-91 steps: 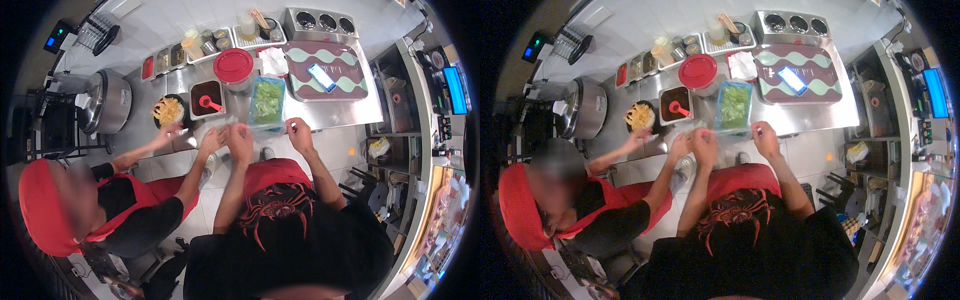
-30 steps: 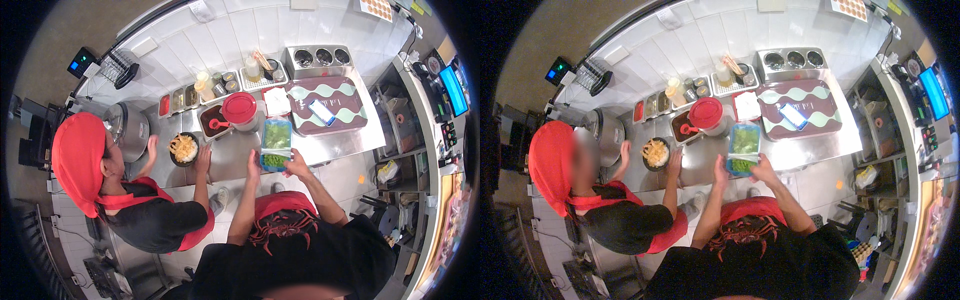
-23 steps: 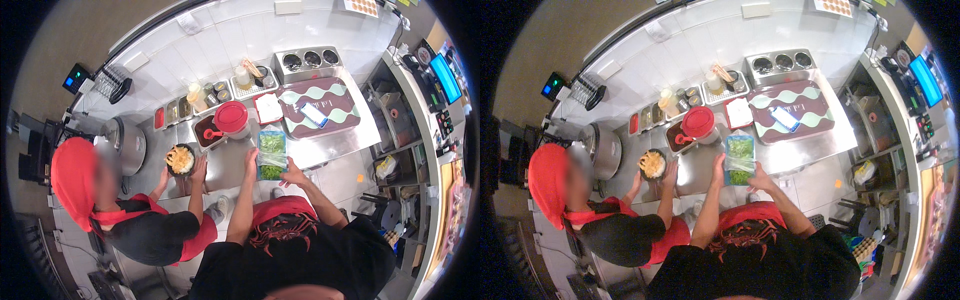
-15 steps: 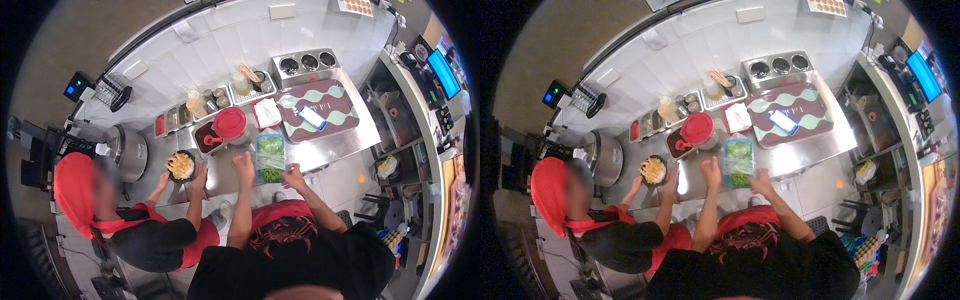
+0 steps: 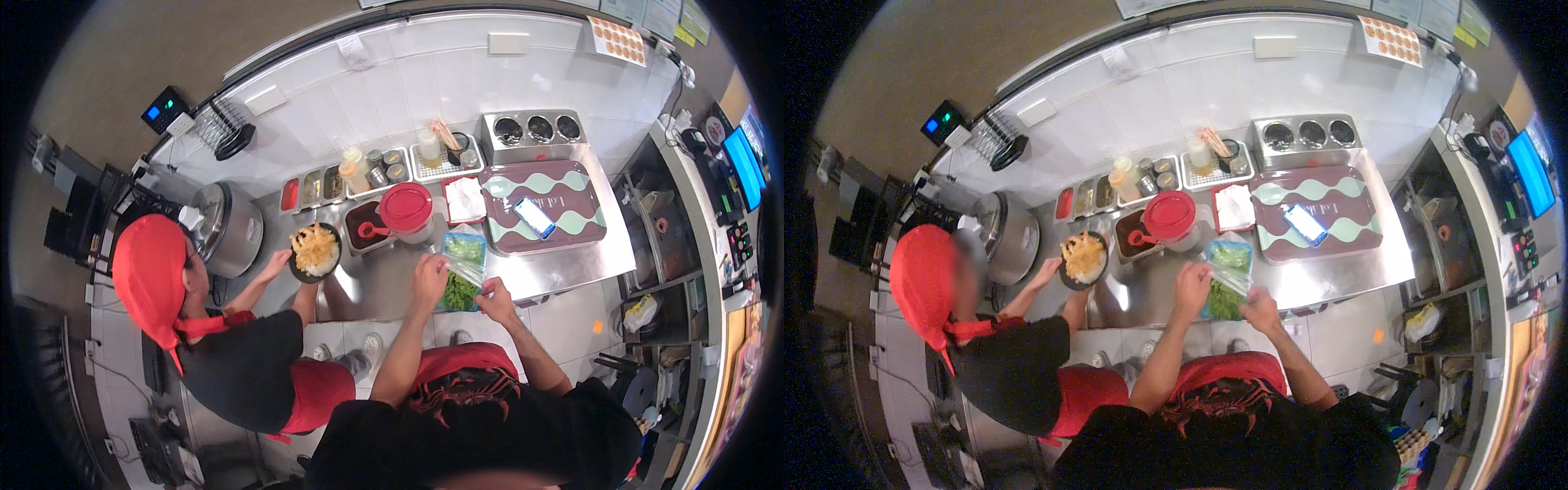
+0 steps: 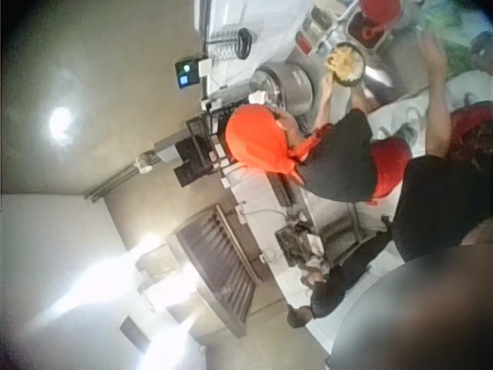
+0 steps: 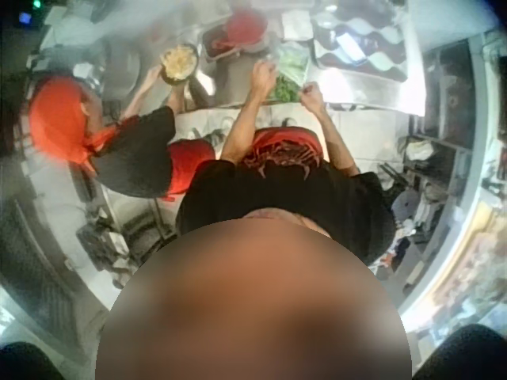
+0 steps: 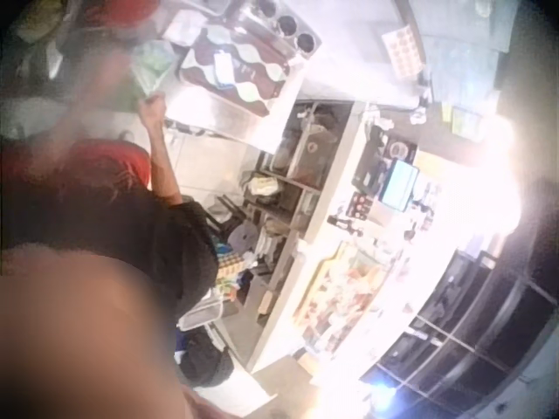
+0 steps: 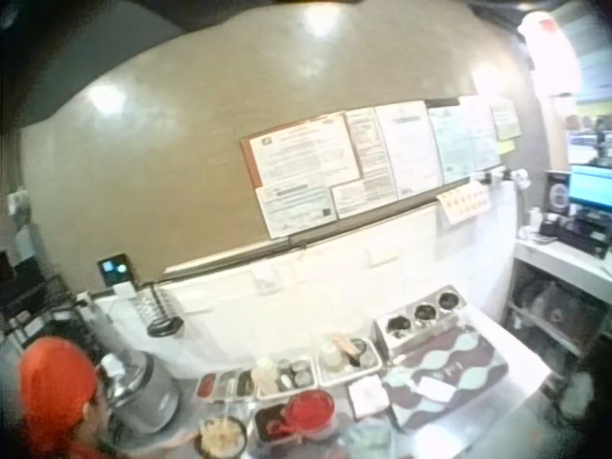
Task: The person scoops rice into a bowl, then uses tongs to add fried chicken and noodles from a deep fryer. They add lettuce and a dark sauce to the bowl, completing the dish assembly.
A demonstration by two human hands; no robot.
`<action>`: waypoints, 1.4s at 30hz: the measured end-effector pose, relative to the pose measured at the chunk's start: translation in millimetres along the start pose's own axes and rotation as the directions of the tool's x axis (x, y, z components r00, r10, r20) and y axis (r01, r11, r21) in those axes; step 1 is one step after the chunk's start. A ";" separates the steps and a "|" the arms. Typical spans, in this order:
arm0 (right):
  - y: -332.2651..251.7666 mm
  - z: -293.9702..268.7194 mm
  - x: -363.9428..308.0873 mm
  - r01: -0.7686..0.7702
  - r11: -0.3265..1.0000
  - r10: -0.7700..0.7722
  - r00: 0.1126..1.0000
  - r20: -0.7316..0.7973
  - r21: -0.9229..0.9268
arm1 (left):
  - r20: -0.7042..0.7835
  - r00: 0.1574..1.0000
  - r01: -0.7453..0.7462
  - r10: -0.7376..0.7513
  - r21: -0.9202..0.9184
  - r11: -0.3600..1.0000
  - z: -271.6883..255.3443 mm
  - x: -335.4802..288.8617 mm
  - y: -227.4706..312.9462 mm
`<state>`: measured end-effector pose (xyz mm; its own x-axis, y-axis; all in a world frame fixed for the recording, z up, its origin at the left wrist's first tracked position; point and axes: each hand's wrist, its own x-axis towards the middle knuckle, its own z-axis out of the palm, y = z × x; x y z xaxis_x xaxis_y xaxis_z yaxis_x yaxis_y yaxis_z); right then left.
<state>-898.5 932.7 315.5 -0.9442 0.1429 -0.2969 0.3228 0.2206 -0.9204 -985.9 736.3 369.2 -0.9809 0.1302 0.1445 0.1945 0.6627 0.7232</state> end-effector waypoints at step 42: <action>19.9 -60.3 -42.5 -0.100 0.933 0.161 0.975 -0.153 0.346 | 0.068 0.693 0.022 -0.718 -0.997 -0.073 -71.3 -106.7 -98.9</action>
<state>-848.0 989.2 325.1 -0.8584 0.3229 -0.3985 0.3725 -0.1417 -0.9172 -900.4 604.2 330.4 -0.8196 -0.3350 -0.4648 -0.0344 -0.7811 0.6234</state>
